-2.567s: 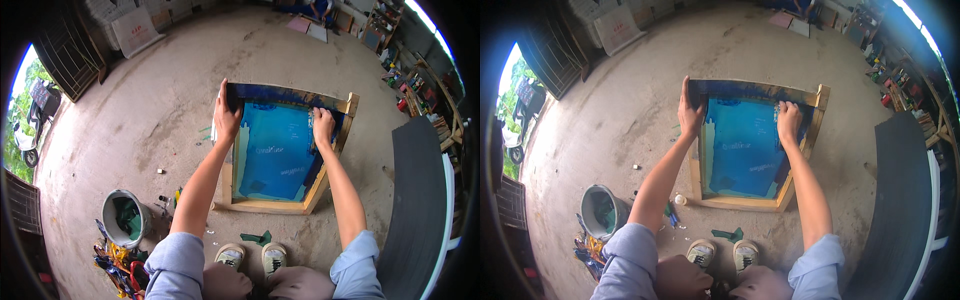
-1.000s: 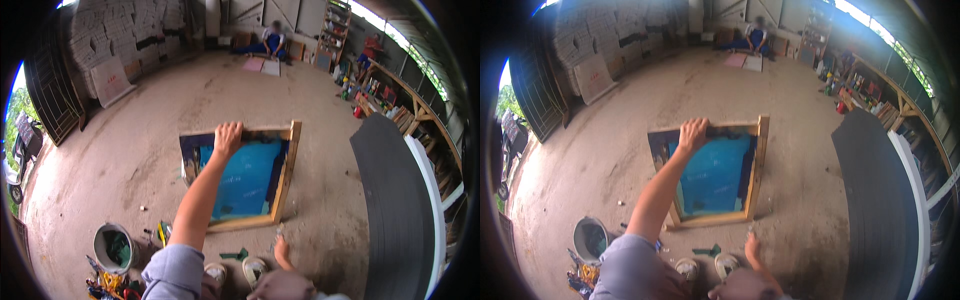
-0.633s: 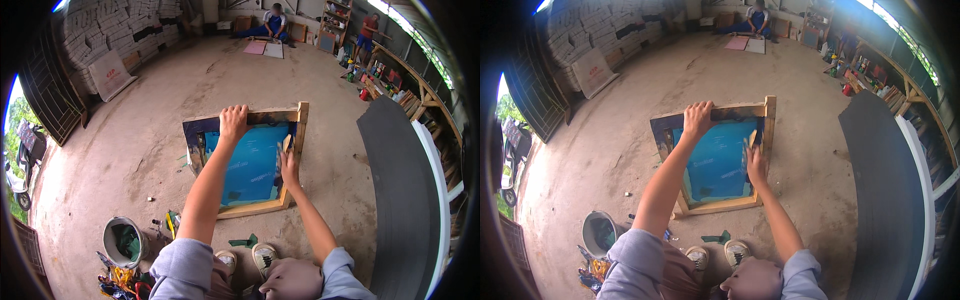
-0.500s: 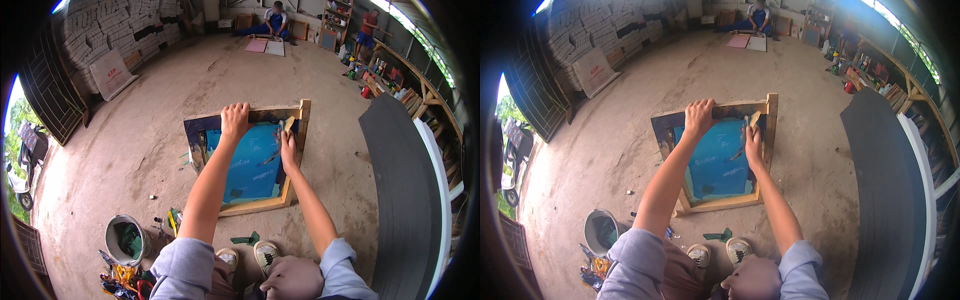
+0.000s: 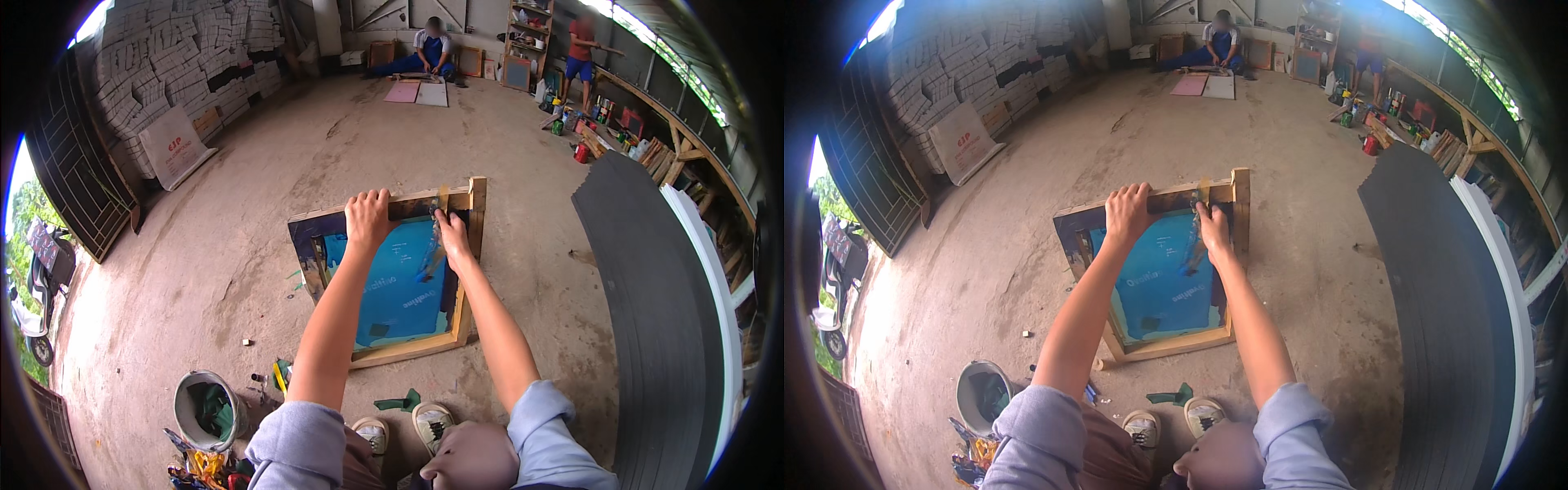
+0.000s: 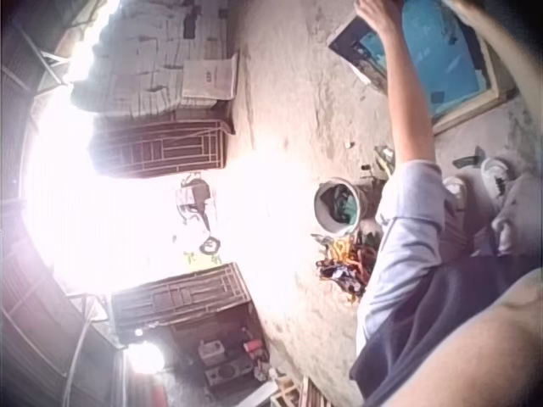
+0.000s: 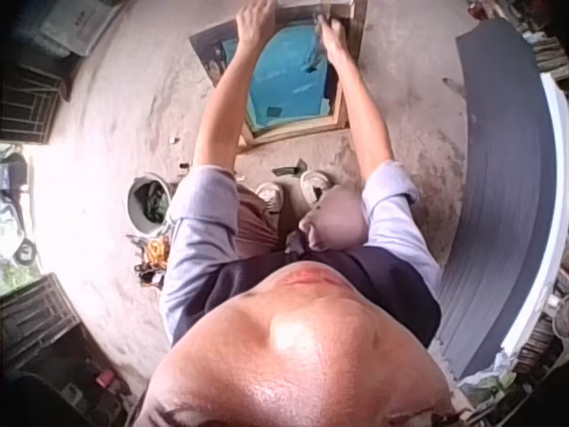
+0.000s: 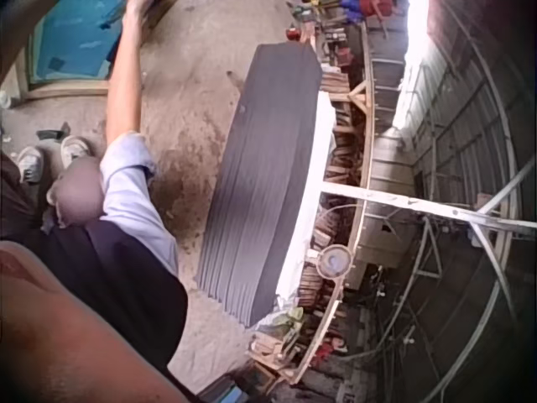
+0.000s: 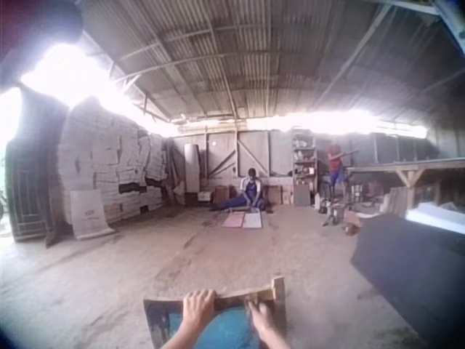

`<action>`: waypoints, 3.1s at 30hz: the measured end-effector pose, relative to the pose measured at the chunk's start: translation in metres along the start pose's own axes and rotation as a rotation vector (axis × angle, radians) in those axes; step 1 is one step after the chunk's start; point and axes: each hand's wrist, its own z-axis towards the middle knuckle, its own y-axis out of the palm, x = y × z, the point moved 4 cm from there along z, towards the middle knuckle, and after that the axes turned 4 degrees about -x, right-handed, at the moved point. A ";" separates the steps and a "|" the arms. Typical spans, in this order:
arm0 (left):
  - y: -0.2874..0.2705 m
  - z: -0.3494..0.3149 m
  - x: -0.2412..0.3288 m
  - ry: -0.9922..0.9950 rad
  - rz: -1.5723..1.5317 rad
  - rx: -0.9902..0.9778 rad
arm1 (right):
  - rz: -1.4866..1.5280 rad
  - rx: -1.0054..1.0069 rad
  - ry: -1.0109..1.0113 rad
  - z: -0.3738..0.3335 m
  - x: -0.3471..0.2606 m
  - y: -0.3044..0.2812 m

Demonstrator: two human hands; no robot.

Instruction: The person applies glue to the edges of a wooden frame using a brush, then smooths a blue sheet into the frame with a cloth. The person also cuts a piece of cloth with a utility knife and places it into a bucket.

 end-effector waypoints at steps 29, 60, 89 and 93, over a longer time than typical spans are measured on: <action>0.005 -0.001 0.007 0.083 -0.004 0.125 | -0.680 0.227 -0.372 -0.095 0.043 -0.048; 0.217 0.014 -0.042 -0.126 -0.294 0.233 | -0.220 0.068 -0.157 0.059 0.142 0.030; -0.252 -0.598 -0.156 -1.252 -1.314 1.161 | -0.146 -1.757 -1.144 -0.475 -0.066 0.431; -0.264 -0.737 -0.138 -1.352 -1.028 1.585 | 0.346 -1.793 -1.450 -0.572 -0.074 0.418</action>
